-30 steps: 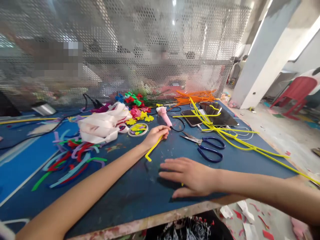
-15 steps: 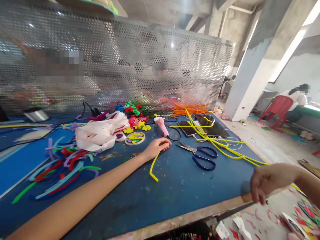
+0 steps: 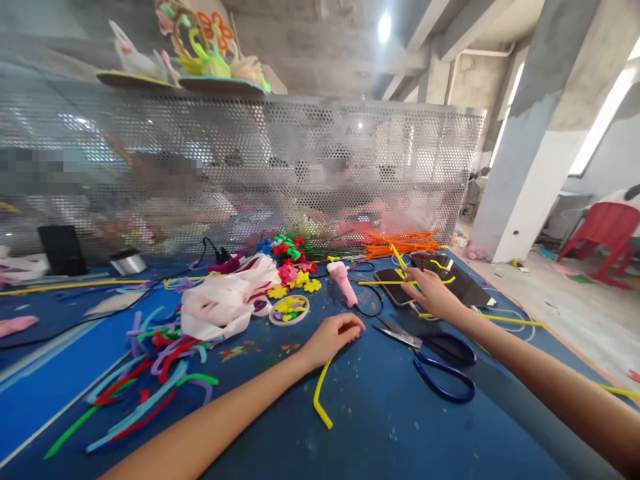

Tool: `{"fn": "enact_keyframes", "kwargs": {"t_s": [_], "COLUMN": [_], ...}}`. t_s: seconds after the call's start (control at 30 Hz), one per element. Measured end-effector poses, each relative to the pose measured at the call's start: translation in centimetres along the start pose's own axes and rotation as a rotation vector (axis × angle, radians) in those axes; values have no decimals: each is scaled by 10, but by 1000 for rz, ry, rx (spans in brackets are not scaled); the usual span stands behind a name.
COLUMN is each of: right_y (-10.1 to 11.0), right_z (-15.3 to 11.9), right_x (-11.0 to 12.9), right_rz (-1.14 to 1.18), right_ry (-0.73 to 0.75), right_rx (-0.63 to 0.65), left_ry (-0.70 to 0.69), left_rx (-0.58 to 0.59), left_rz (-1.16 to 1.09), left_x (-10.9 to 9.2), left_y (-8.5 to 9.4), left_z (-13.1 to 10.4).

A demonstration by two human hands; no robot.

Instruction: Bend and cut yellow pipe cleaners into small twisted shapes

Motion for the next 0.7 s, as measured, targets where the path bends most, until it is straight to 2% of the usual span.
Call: {"fn": "enact_keyframes", "kwargs": {"t_s": [0.1,0.23,0.33,0.47,0.53,0.7], "right_y": [-2,-24,-29,-17,-12,-20], "right_z": [25,41,38,24,15,-11], "right_x": [-18,-36,-51,-53,-42,5], "right_rz": [-165,-235,-291,-340,-342,-273], "right_ry": [-62,-148,-292,-401,-356,29], "right_rx": [55,187,210,208,195,96], "left_ry": [7,25,34,22,22,12], "left_rx": [2,-7,-9,-11,-7,-3], "left_rz": [-3,-46,-42,-21,-13,24], "left_x": [-3,-3,-2,-1,0,0], "left_y": [0,1,1,2,1,1], "left_z": [-1,-1,-1,0,0,0]}}
Point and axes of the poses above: each hand's wrist, its own z-axis towards the middle knuckle, its own y-axis out of the back of the hand, x = y × z, the point moved 8 cm from there along z, towards the middle knuckle, and after that the axes turned 8 degrees about -z, right-handed, at the moved point
